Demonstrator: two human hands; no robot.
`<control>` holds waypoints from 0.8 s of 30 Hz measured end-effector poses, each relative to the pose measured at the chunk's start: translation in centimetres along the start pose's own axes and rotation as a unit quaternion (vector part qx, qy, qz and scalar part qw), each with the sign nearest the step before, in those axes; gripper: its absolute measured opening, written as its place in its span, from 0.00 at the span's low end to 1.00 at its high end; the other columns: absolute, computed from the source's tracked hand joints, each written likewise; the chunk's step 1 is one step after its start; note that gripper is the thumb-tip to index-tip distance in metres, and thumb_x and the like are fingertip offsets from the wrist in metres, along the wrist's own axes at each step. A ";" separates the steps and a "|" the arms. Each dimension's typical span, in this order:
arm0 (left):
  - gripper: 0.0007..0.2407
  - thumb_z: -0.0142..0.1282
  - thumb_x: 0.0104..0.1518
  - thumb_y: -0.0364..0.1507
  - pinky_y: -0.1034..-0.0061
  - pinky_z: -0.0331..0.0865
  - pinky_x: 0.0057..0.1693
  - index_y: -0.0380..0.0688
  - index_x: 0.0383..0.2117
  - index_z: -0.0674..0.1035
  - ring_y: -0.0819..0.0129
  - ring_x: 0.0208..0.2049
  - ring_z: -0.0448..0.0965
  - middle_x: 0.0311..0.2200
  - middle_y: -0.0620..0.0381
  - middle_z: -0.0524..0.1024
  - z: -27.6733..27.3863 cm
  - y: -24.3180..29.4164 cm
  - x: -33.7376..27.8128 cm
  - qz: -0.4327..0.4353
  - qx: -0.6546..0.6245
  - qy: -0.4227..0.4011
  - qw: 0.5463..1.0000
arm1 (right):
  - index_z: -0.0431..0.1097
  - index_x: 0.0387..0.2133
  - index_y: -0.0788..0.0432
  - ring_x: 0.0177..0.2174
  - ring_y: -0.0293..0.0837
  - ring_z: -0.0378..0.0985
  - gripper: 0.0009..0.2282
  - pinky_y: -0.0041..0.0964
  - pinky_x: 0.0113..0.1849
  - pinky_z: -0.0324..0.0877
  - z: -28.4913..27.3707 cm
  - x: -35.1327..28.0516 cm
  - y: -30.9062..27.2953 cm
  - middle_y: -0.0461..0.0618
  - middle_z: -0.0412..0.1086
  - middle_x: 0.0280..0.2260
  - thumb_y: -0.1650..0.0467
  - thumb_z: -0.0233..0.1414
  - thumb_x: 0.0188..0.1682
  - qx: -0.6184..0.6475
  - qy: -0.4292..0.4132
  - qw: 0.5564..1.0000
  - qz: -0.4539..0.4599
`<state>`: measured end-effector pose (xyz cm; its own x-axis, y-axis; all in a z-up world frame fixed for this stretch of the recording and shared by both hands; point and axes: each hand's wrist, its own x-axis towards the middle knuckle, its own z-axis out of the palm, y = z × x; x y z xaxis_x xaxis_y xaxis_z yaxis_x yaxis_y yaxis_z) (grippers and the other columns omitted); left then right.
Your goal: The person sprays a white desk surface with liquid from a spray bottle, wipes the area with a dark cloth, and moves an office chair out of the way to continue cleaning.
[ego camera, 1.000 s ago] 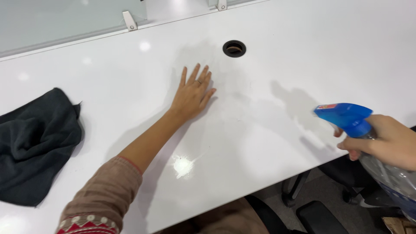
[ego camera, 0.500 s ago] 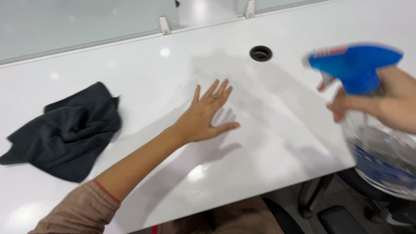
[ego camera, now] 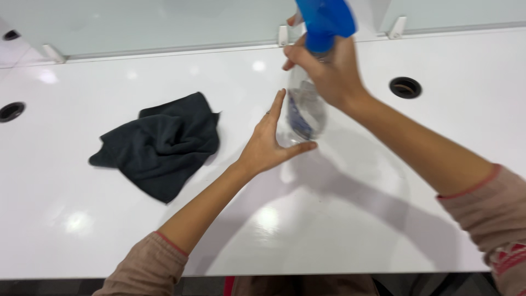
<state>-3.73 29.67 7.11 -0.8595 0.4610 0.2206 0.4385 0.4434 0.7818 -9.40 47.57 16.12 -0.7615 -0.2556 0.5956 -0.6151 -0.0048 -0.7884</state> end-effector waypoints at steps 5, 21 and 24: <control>0.48 0.65 0.50 0.49 0.59 0.69 0.63 0.24 0.67 0.51 0.39 0.61 0.72 0.59 0.26 0.68 -1.1 -5.1 0.9 -0.005 -0.024 0.106 0.994 | 0.63 0.52 0.66 0.33 0.42 0.82 0.15 0.38 0.39 0.79 5.5 2.1 5.7 0.53 0.73 0.38 0.73 0.58 0.56 0.024 0.046 0.998 -0.021; 0.31 0.58 0.64 0.37 0.39 0.46 0.70 0.32 0.68 0.59 0.31 0.70 0.53 0.69 0.30 0.54 -8.9 -13.9 -6.1 -0.124 0.327 0.247 0.904 | 0.43 0.69 0.58 0.59 0.60 0.71 0.42 0.60 0.53 0.71 3.1 2.2 8.7 0.61 0.69 0.58 0.52 0.64 0.52 -0.278 -0.116 0.952 0.063; 0.30 0.64 0.53 0.37 0.38 0.56 0.61 0.25 0.56 0.70 0.31 0.58 0.65 0.57 0.24 0.67 -12.4 -13.5 -7.1 -0.136 0.441 0.293 0.837 | 0.38 0.67 0.61 0.59 0.64 0.63 0.46 0.64 0.50 0.68 3.3 0.8 7.3 0.68 0.55 0.64 0.57 0.68 0.47 -0.295 -0.054 0.953 0.044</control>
<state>-6.84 10.88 2.24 -0.8268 -0.0917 0.5550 0.0057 0.9852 0.1713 -13.81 44.13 10.34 -0.8091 -0.3280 0.4877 -0.5825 0.5581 -0.5910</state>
